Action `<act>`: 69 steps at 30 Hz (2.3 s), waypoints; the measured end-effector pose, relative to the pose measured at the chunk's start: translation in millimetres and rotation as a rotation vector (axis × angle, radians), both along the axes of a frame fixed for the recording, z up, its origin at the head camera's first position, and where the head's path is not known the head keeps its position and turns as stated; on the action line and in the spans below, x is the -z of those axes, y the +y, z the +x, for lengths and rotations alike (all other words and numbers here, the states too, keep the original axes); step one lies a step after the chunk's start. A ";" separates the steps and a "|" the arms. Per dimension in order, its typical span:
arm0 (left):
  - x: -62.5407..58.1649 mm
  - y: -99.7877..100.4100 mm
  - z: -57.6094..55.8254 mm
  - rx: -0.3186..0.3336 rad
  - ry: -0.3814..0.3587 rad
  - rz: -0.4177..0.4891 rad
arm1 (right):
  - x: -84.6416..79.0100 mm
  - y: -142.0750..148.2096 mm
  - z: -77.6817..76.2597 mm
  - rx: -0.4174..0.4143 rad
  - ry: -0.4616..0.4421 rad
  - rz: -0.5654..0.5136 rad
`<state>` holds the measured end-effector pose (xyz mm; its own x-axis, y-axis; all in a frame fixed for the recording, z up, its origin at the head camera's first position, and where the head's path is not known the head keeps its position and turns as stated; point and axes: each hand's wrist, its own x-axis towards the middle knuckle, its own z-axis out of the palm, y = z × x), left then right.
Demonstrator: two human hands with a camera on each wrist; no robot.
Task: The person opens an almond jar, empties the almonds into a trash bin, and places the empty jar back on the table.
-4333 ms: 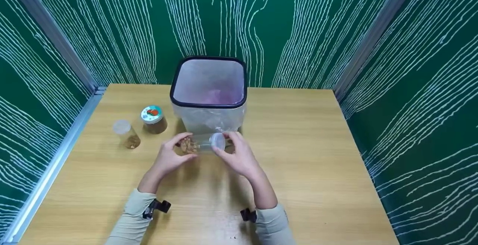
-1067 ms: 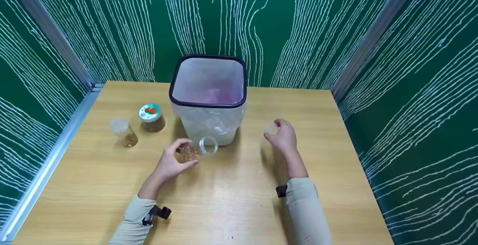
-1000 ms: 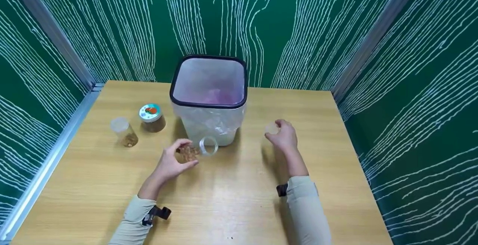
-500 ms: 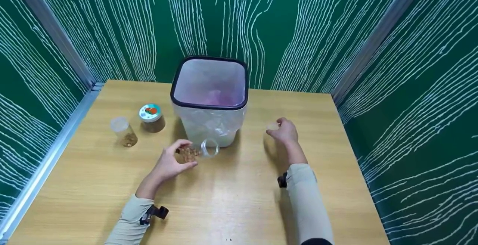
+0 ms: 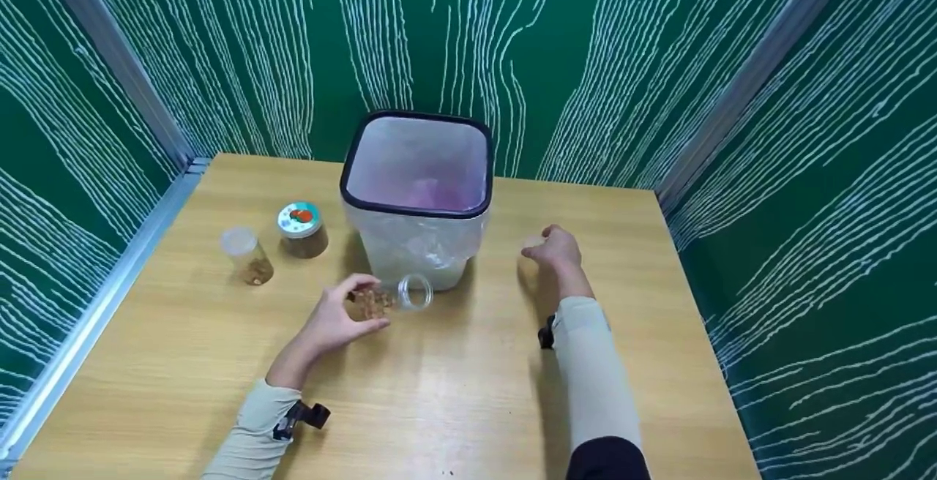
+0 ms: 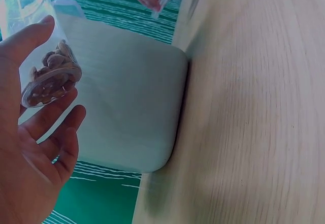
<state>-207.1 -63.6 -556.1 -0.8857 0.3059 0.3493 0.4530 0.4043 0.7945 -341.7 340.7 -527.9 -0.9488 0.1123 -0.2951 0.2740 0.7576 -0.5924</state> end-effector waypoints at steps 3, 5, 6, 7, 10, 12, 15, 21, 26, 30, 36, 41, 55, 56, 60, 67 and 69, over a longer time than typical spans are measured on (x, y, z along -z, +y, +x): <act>-1.2 0.7 -1.3 0.010 -0.005 -0.002 | -1.7 -1.5 -2.2 0.010 -0.011 -0.011; -1.4 1.2 -2.2 0.014 0.000 -0.001 | -3.0 -3.8 -3.3 0.012 -0.013 -0.017; -1.6 1.3 -2.6 0.016 0.001 -0.003 | -3.3 -4.9 -4.2 0.022 -0.024 -0.026; -2.2 1.3 -2.7 0.017 0.004 -0.003 | -3.2 -6.1 -5.2 0.035 -0.036 -0.032; -3.3 1.5 -3.2 0.020 0.009 -0.008 | -2.6 -9.0 -7.2 0.051 -0.060 -0.039; -3.9 1.9 -3.3 0.022 0.014 -0.007 | -1.4 -10.0 -8.4 0.046 -0.063 -0.035; -3.9 3.1 -3.9 0.023 0.021 -0.003 | 1.5 -9.6 -9.4 0.026 -0.056 -0.024; -0.9 6.2 -3.9 0.046 0.026 -0.010 | 5.7 -6.5 -7.2 -0.001 -0.050 0.038; 0.9 4.1 -3.4 0.035 0.041 -0.007 | 6.5 -10.9 -7.8 -0.021 -0.048 0.043; 0.5 2.2 -2.4 0.041 0.039 -0.013 | 8.2 -12.4 -9.2 0.000 -0.079 0.030; 1.0 2.2 -2.1 0.039 0.024 -0.021 | 11.7 -11.6 -10.3 0.033 -0.126 -0.029; 1.4 1.7 -1.6 0.036 0.011 -0.029 | 15.5 -10.1 -9.4 0.033 -0.135 -0.030; 5.5 -0.1 0.6 0.040 0.055 -0.031 | 22.9 -10.1 -1.7 -0.046 -0.072 0.014; 5.5 -0.4 0.3 0.038 0.056 -0.029 | 23.5 -10.4 -2.3 -0.040 -0.080 0.005; 5.6 -2.5 -0.3 0.027 0.059 -0.026 | 25.4 -12.3 -4.4 -0.018 -0.125 -0.034; 4.0 -3.4 -0.1 0.016 0.043 -0.031 | 27.3 -11.9 -4.2 -0.003 -0.155 -0.049; 4.9 -3.9 0.3 0.012 0.038 -0.030 | 29.3 -12.3 -3.6 0.006 -0.160 -0.058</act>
<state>-206.8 -67.6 -561.0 -0.8680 0.3273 0.3735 0.4879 0.4216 0.7644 -345.3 328.4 -557.2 -0.8886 0.0966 -0.4484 0.3728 0.7215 -0.5835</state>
